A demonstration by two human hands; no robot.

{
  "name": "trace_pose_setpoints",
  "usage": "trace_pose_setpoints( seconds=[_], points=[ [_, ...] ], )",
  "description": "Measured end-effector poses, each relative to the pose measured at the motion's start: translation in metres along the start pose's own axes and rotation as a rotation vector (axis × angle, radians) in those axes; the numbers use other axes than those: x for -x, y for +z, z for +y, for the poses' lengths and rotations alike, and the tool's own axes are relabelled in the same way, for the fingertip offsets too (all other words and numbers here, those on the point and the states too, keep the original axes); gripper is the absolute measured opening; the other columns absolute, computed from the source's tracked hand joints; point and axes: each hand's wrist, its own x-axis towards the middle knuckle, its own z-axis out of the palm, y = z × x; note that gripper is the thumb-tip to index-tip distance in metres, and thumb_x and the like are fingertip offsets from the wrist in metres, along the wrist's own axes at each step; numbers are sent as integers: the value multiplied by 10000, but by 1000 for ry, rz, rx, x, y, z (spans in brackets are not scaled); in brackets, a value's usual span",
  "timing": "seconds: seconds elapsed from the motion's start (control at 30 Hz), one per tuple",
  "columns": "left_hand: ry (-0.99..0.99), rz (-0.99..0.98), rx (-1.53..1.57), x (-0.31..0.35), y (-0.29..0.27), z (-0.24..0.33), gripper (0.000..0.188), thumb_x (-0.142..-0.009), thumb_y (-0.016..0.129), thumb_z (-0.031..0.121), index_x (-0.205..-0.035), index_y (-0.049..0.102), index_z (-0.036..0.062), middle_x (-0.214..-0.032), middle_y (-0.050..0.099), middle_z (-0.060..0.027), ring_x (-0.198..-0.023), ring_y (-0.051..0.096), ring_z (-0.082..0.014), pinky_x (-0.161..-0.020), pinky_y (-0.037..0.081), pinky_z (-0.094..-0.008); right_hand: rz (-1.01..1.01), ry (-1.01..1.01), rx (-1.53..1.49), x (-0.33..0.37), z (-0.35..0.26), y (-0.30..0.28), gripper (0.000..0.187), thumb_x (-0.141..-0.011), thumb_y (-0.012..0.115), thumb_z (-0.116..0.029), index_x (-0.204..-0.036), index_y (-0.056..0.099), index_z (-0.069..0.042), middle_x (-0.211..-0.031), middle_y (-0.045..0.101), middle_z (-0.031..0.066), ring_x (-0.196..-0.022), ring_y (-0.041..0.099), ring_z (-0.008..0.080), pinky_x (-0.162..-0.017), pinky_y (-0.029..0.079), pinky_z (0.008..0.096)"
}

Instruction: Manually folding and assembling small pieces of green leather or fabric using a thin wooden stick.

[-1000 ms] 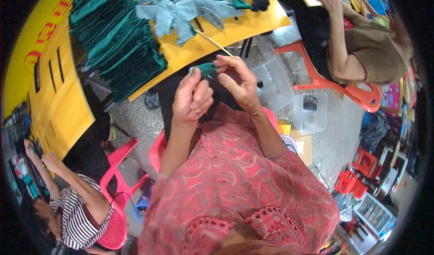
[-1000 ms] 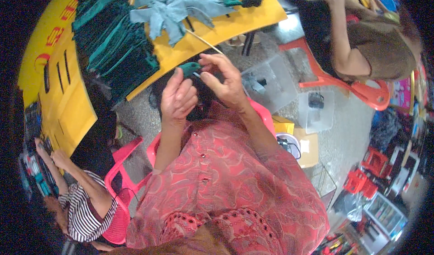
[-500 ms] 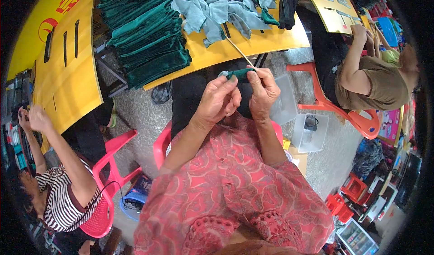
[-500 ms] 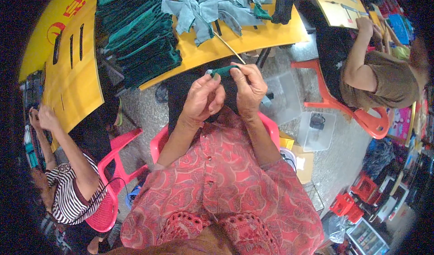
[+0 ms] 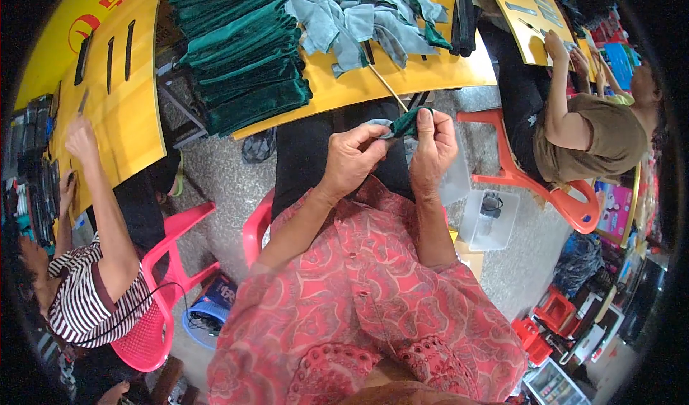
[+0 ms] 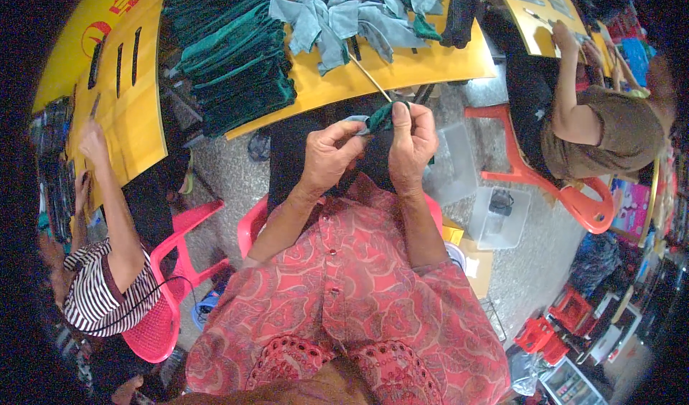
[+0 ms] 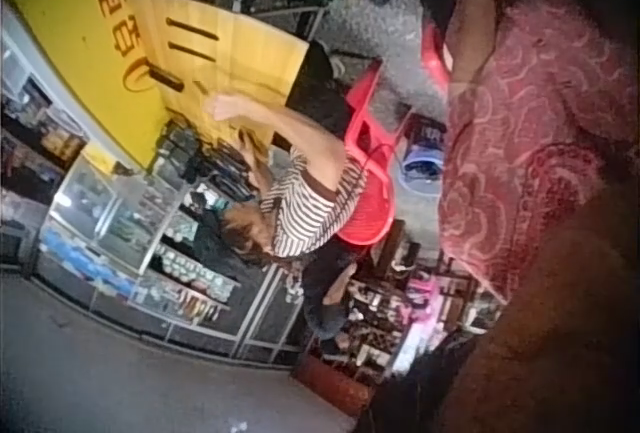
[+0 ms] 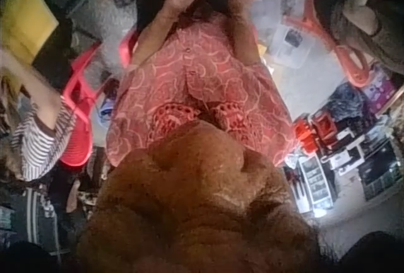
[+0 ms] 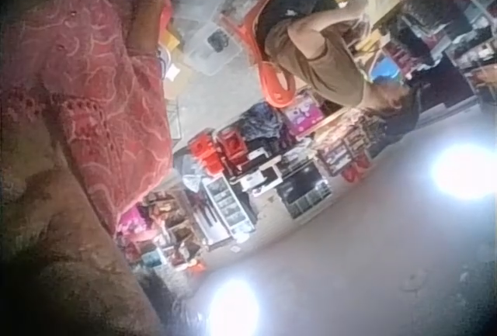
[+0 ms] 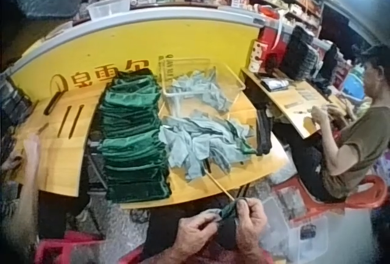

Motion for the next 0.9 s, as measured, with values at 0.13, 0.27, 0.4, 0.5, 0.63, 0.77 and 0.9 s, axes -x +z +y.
trace_pose_setpoints(
  seconds=[0.13,0.27,0.4,0.5,0.63,0.77,0.9],
  points=[
    [363,14,-217,-6,-4,0,168,-794,716,89,-926,647,12,-985,571,-85,-779,589,-126,-661,478,-246,-21,127,19,-4,-11,5,97,-918,618,-138,-921,591,-45,-759,555,-51,-616,443,5,-530,358,161],
    [562,103,-414,-13,-15,2,223,-773,753,143,-904,627,14,-1202,485,-117,-901,586,-194,-818,465,-287,-100,206,-3,-4,-14,3,143,-903,635,-143,-995,599,-40,-757,567,-51,-568,447,-7,-478,343,136],
    [292,-6,-37,-11,-20,4,200,-873,665,199,-912,616,9,-1001,605,-112,-910,582,-170,-832,462,-305,-152,295,-31,-2,-23,7,163,-906,621,-141,-1032,603,-40,-775,569,-44,-588,459,-4,-471,354,135],
    [128,-12,16,-7,-21,14,245,-923,610,245,-898,617,2,-807,607,-36,-752,575,-100,-657,478,-258,-197,291,0,-2,-24,8,142,-913,602,-118,-1025,622,-33,-809,589,-30,-578,448,-8,-463,340,131],
    [59,-65,89,-9,-23,13,305,-929,604,294,-879,615,-7,-739,562,12,-632,529,-55,-551,454,-219,-272,335,97,-4,-19,-3,183,-918,587,-146,-1066,612,-41,-863,578,-26,-714,508,34,-588,418,180],
    [-27,-88,71,-12,-29,11,315,-924,608,311,-878,615,-1,-718,537,19,-617,521,-60,-553,465,-226,-421,-217,427,-10,-26,-1,254,-868,624,-102,-1110,619,-27,-930,629,50,-861,588,159,-811,458,281],
    [-104,-204,91,-11,-34,16,281,-929,593,298,-906,624,20,-762,568,-3,-700,577,-84,-642,501,-244,-689,-12,401,-9,-37,-1,242,-824,657,-50,-1063,647,-13,-966,662,83,-931,605,166,-840,458,296]
  ],
)
